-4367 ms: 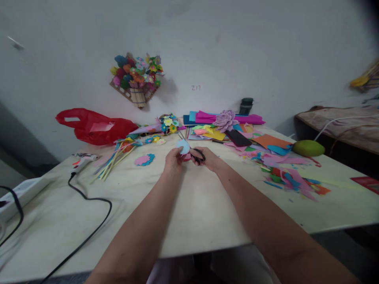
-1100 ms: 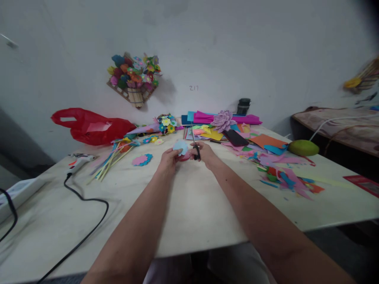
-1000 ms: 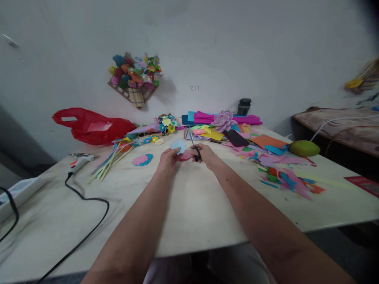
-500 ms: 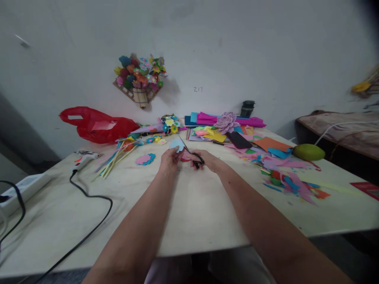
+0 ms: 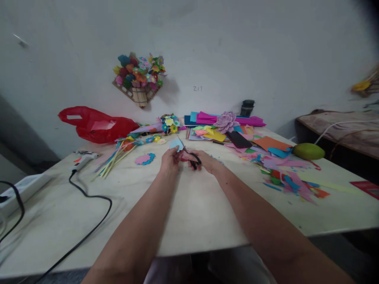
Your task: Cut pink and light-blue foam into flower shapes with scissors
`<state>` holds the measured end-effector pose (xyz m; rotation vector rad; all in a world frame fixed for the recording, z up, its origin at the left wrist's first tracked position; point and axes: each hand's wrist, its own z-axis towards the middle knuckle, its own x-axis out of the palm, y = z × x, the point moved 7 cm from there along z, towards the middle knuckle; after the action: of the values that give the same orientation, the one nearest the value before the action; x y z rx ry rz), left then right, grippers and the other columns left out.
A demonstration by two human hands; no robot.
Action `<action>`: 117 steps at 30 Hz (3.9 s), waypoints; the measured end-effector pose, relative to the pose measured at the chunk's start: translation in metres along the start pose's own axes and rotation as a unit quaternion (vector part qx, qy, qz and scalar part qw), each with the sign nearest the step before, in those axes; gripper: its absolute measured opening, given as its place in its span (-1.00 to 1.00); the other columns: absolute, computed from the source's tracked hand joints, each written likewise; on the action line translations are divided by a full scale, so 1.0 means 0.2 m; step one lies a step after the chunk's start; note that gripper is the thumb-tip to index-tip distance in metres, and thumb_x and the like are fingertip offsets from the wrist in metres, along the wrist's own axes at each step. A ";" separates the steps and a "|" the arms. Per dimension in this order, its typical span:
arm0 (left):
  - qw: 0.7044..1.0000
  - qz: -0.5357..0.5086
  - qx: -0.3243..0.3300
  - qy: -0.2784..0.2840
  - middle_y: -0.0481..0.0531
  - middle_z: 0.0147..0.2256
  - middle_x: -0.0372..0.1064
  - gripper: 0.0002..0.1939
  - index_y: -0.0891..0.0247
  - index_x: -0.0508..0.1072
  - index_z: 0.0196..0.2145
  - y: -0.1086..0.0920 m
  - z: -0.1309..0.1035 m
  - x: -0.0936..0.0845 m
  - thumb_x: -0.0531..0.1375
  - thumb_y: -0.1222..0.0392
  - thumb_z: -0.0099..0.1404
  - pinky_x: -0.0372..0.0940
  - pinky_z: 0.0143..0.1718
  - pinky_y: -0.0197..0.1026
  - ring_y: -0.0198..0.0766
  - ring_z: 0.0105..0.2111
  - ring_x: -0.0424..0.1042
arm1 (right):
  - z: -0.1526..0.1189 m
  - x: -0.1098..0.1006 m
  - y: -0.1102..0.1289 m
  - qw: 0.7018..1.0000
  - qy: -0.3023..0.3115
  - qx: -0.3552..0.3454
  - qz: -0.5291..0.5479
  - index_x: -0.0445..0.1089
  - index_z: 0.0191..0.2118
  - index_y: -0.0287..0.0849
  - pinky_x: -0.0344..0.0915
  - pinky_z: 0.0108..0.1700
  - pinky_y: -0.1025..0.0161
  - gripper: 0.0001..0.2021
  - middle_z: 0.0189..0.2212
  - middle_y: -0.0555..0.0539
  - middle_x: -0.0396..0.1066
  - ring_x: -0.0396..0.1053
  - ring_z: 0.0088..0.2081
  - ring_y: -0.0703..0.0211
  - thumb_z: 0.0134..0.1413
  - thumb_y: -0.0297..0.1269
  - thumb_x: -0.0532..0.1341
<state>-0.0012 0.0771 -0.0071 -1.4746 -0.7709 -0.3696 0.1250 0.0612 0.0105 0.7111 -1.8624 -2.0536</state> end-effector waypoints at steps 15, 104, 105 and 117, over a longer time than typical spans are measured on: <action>1.000 -0.008 0.001 -0.004 0.06 -0.41 0.50 -0.84 0.32 0.43 -0.34 0.04 0.01 0.01 0.24 0.38 0.06 0.34 -0.41 -0.35 -0.35 -0.46 0.49 | 0.00 0.01 -0.01 0.999 -0.018 0.010 0.029 0.38 -0.31 -0.21 -0.04 -0.71 0.45 -0.72 -0.61 0.05 0.34 0.26 -0.65 0.38 0.03 -0.06 0.27; 0.998 -0.049 -0.008 -0.033 0.07 -0.47 0.48 -0.91 0.32 0.43 -0.40 0.03 -0.04 0.03 0.16 0.44 0.16 0.32 -0.45 -0.35 -0.34 -0.50 0.47 | 0.00 0.03 0.01 0.999 -0.048 0.017 -0.008 0.34 -0.33 -0.22 -0.04 -0.76 0.46 -0.75 -0.62 0.06 0.28 0.21 -0.68 0.42 0.21 -0.11 0.16; 0.998 -0.050 -0.008 -0.034 0.07 -0.47 0.48 -0.91 0.32 0.43 -0.40 0.03 -0.04 0.03 0.16 0.44 0.16 0.33 -0.44 -0.35 -0.34 -0.50 0.47 | 0.00 0.02 0.01 0.999 -0.046 0.016 -0.010 0.34 -0.34 -0.23 -0.04 -0.76 0.46 -0.75 -0.62 0.06 0.28 0.21 -0.68 0.42 0.21 -0.12 0.16; 0.999 -0.033 -0.013 -0.031 0.08 -0.47 0.50 -0.89 0.32 0.45 -0.38 0.02 -0.02 0.02 0.17 0.44 0.14 0.32 -0.49 -0.36 -0.32 -0.50 0.48 | -0.01 0.02 0.02 0.999 -0.033 0.017 -0.009 0.33 -0.37 -0.23 -0.04 -0.76 0.46 -0.75 -0.64 0.07 0.29 0.20 -0.70 0.42 0.21 -0.13 0.15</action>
<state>0.0059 0.0741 -0.0072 -1.4933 -0.8681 -0.3872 0.1222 0.0567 0.0143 0.6796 -1.9384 -2.0844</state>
